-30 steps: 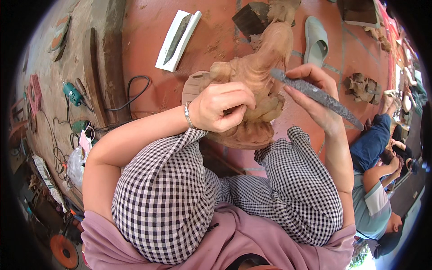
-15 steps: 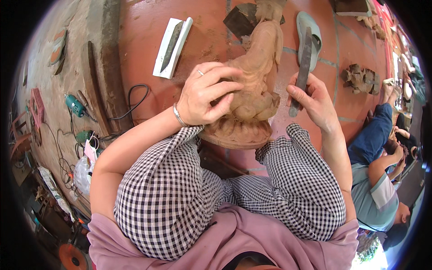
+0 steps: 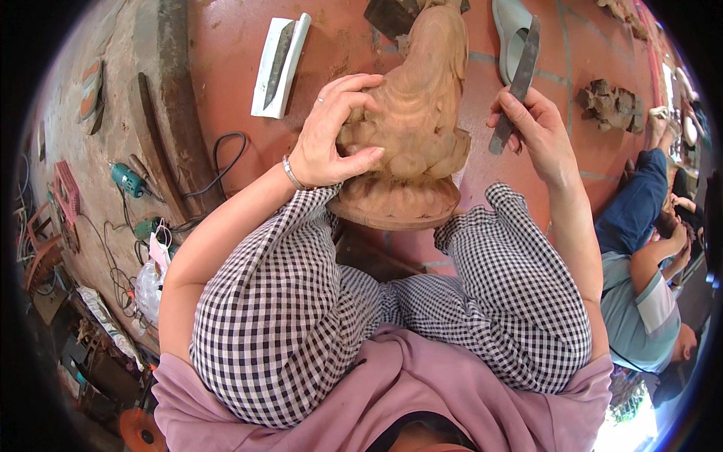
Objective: The person sits on the floor and carves a wooden figurine using a chisel and mallet. They repeatedly strike the chisel to shape the wood and occasionally rotate the object to access different sides.
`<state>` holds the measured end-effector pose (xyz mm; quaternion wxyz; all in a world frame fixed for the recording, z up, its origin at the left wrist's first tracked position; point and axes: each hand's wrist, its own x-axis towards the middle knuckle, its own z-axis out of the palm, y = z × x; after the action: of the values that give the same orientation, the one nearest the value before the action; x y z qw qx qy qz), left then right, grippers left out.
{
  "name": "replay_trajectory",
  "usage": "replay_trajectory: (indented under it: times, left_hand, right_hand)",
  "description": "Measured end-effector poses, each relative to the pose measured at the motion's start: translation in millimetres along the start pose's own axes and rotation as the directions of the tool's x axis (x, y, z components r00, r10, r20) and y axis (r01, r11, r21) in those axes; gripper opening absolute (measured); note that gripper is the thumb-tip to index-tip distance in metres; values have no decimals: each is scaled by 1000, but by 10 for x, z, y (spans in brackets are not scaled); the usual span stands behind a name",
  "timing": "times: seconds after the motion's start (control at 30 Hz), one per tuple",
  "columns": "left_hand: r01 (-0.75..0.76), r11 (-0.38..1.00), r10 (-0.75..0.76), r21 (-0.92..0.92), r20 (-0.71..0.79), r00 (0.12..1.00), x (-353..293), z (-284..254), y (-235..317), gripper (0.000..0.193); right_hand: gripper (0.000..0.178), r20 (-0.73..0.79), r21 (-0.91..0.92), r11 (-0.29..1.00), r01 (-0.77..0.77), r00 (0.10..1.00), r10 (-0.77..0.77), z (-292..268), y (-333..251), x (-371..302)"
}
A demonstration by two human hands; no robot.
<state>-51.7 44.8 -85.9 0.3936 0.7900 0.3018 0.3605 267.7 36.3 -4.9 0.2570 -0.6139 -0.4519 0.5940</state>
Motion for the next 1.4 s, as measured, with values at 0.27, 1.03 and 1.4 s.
replay_trajectory:
  times: [0.27, 1.03, 1.4]
  left_hand:
    - [-41, 998, 41, 37, -9, 999, -29, 33, -111, 42]
    - [-92, 991, 95, 98, -22, 995, -74, 69, -128, 53]
    - [-32, 998, 35, 49, -50, 998, -69, 87, -138, 53]
  right_hand:
    - [28, -28, -16, 1000, -5, 1000, 5, -56, 66, 31]
    - [33, 52, 121, 993, 13, 998, -19, -95, 156, 45]
    - [31, 58, 88, 996, -7, 998, 2, -108, 94, 51]
